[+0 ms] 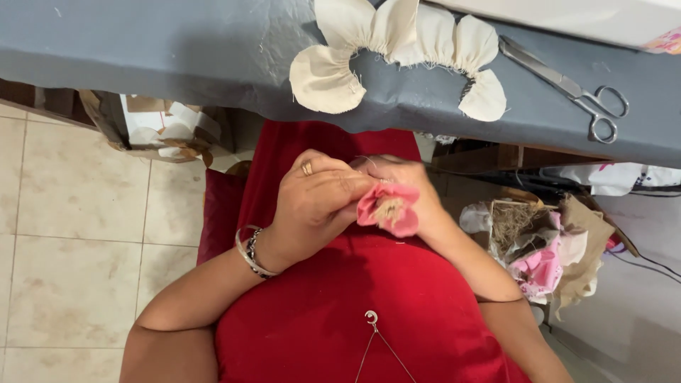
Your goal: Making a decorative fabric flower by gluing petals and sewing the base
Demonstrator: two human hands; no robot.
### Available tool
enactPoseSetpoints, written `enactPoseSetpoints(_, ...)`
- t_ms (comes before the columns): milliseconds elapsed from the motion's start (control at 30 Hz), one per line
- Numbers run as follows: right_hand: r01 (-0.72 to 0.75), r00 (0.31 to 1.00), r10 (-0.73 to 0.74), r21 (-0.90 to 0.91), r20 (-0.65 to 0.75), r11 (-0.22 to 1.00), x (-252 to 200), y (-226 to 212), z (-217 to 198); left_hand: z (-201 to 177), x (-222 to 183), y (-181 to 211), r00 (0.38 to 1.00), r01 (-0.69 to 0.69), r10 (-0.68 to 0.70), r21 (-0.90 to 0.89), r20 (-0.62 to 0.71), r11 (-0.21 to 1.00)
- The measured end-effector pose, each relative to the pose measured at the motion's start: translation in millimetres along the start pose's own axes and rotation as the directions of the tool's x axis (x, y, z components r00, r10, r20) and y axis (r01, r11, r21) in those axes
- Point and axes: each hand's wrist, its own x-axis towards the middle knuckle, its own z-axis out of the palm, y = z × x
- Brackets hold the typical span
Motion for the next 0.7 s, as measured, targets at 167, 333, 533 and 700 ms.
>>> enactPoseSetpoints(167, 0.358, 0.916, -0.356, -0.022, -0.184, 0.933, -18, -17, -35, -9, 4, 3, 0.971, -0.238, 0.233, 0.182, 0.049, 0.954)
enactPoseSetpoints(333, 0.392, 0.903, -0.336, 0.197, -0.266, 0.899, -37, -13, -50, -5, 3, -4, 0.963, -0.267, 0.257, 0.157, 0.081, 0.951)
enactPoseSetpoints(533, 0.45, 0.875, -0.404, 0.142, -0.266, 0.881, -32, -34, -44, -4, 2, -4, 0.946, -0.31, 0.285, 0.174, 0.154, 0.935)
enactPoseSetpoints(700, 0.461, 0.868, -0.429, 0.083, -0.248, 0.884, -27, -44, -45, -1, 0, -7, 0.934, -0.34, 0.305, 0.192, 0.188, 0.921)
